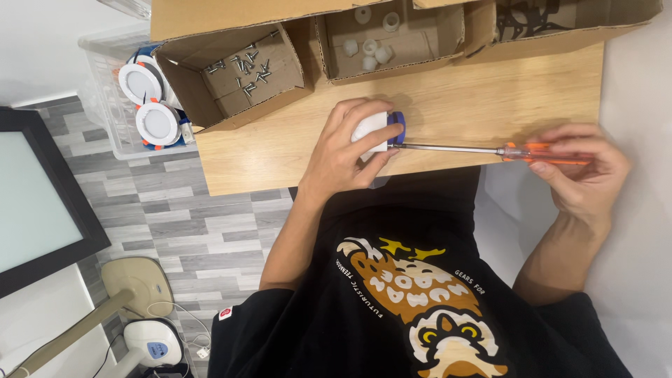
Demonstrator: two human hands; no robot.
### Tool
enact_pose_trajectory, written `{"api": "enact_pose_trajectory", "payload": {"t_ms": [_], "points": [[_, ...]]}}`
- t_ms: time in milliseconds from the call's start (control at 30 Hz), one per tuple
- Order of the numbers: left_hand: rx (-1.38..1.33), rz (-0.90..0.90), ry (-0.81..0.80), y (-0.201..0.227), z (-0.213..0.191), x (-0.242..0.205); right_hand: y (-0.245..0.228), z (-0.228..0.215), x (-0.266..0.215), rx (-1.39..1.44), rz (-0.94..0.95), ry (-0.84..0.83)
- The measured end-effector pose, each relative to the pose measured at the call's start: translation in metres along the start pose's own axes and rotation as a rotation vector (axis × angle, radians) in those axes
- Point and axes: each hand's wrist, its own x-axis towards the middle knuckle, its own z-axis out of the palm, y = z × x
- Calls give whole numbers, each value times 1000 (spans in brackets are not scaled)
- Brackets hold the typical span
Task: The person uses a screwdriver to tighten a screw on a white and blue plastic component. They then pick up a blue plastic piece and a white plastic piece, inspecting them by turning them over and feeling the edges. The person places the pieces back into a cardboard box and continues to handle similar components.
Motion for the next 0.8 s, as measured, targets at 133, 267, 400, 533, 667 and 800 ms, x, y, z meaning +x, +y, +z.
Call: {"api": "enact_pose_trajectory", "payload": {"t_ms": [133, 267, 400, 533, 667, 800], "points": [[-22, 0, 2, -4, 3, -4, -18, 12, 11, -34, -24, -26], [-44, 7, 16, -2, 2, -4, -23, 19, 9, -69, 201, 17], [-63, -1, 13, -3, 4, -5, -12, 9, 8, -33, 119, 6], [-63, -7, 18, -2, 6, -4, -7, 2, 7, -100, 19, 11], [-60, -20, 49, 0, 9, -3, -6, -1, 4, -24, 10, 9], [-41, -38, 77, 0, 12, -5, -29, 10, 14, -37, 0, -33]]}}
